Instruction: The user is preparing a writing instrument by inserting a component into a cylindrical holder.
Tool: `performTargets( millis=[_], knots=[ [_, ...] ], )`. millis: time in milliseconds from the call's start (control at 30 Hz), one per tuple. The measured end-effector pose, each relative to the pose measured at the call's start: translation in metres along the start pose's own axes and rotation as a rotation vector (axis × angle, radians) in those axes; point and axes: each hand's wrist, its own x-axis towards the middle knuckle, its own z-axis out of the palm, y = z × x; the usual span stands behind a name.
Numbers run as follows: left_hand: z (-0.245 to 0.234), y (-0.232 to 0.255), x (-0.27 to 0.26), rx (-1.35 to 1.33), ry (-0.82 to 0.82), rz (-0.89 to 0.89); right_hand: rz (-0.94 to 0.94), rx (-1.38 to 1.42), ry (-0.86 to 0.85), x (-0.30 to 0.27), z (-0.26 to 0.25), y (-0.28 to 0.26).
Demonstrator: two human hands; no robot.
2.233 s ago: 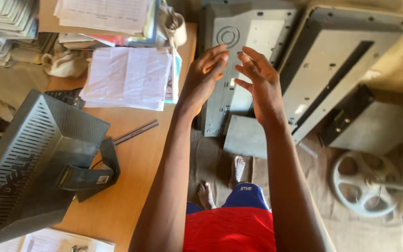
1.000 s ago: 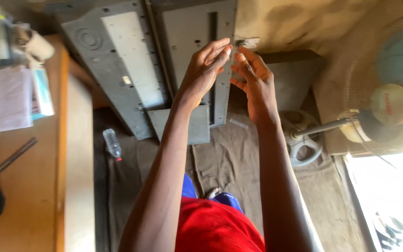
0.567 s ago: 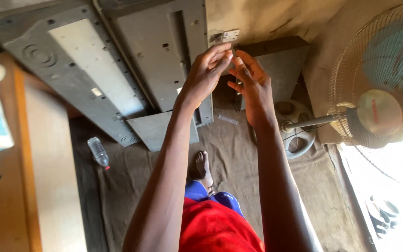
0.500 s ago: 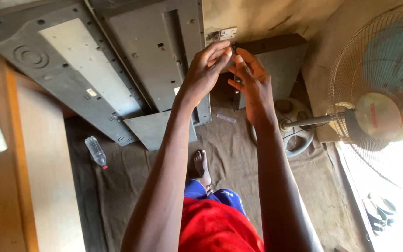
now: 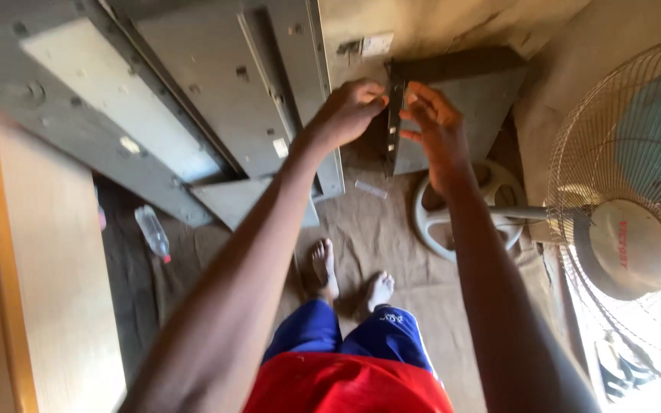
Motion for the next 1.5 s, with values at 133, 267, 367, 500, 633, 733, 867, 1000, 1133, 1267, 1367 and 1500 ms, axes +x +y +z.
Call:
performTargets(
  millis=[133,267,367,500,633,733,867,1000,1133,1267,1367,1500],
  knots=[
    [0.011,-0.001,-0.005,0.134,-0.053,-0.111,-0.002,-0.094,-0.101,0.015,-0.030,0.032],
    [0.029,-0.007,-0.007,0.186,-0.062,-0.160,0.072,-0.140,-0.113,0.024,-0.047,0.063],
    [0.043,-0.019,-0.013,0.160,-0.081,-0.232,0.092,-0.131,-0.131,0.023,-0.051,0.085],
    [0.065,-0.060,-0.008,0.152,-0.084,-0.181,0.167,-0.179,-0.114,0.026,-0.055,0.117],
    [0.089,-0.102,-0.004,0.189,-0.113,-0.158,0.208,-0.278,-0.121,0.033,-0.063,0.171],
    [0.096,-0.130,-0.004,0.212,-0.145,-0.200,0.205,-0.243,-0.115,0.041,-0.066,0.216],
    [0.112,-0.146,-0.006,0.151,-0.184,-0.316,0.180,-0.272,-0.113,0.043,-0.066,0.255],
    [0.140,-0.222,0.008,0.232,-0.156,-0.212,0.242,-0.337,-0.133,0.049,-0.054,0.302],
    [0.176,-0.294,0.028,0.207,-0.174,-0.235,0.253,-0.355,-0.150,0.053,-0.046,0.337],
    [0.188,-0.334,0.052,0.310,-0.258,-0.266,0.224,-0.344,-0.164,0.070,-0.042,0.390],
    [0.241,-0.427,0.081,0.021,-0.228,-0.273,0.219,-0.397,-0.152,0.073,-0.038,0.422],
    [0.265,-0.469,0.098,0.100,-0.272,-0.291,0.146,-0.402,-0.180,0.093,-0.044,0.490]
  ],
)
